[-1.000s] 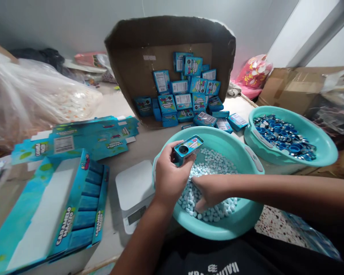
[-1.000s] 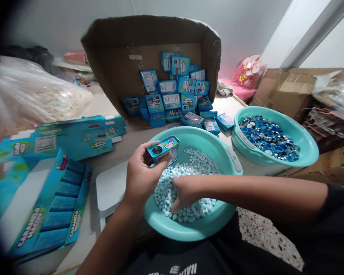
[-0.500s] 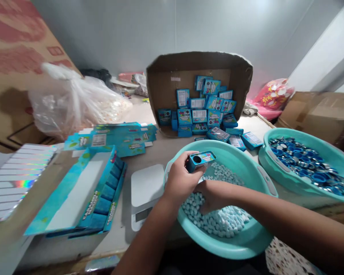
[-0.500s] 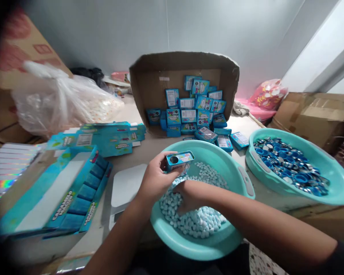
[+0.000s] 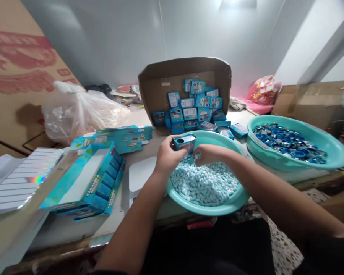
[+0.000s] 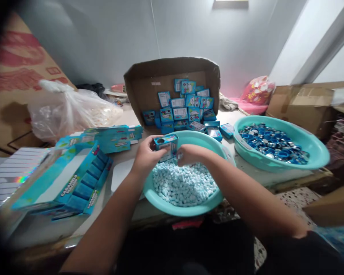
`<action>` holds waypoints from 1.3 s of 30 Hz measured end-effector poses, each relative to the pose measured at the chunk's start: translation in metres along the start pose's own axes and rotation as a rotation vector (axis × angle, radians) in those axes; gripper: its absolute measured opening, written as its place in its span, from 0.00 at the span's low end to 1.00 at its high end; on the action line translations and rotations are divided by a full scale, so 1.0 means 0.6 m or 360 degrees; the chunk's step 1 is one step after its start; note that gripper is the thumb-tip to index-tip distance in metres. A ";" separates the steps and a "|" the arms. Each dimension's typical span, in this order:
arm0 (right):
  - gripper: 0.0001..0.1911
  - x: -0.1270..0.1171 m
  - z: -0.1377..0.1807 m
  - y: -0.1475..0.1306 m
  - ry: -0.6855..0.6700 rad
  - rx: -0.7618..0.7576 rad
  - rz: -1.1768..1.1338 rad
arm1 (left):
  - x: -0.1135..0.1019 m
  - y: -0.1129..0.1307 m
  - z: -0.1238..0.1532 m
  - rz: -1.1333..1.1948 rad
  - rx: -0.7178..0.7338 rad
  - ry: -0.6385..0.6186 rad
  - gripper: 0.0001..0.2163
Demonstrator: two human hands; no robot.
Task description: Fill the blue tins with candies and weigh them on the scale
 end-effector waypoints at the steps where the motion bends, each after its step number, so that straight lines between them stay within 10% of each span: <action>1: 0.12 -0.011 0.005 0.003 0.0071 0.0002 -0.0034 | -0.005 0.003 -0.003 -0.0033 0.0013 0.0036 0.23; 22: 0.12 -0.156 0.007 -0.123 0.0825 -0.1017 -0.1556 | 0.007 -0.013 -0.013 -0.0238 -0.0103 -0.0563 0.16; 39: 0.13 -0.079 -0.035 -0.098 0.0743 -0.0935 -0.2343 | 0.032 -0.010 -0.002 -0.0670 -0.0022 -0.0743 0.19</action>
Point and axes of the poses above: each hand's wrist, its own z-axis away from the middle knuckle, its own x-axis out of the palm, y = z × x, the point moved 8 cm from there along -z, towards the middle knuckle, and after that the axes turned 11 degrees about -y, right-handed, at the moved point
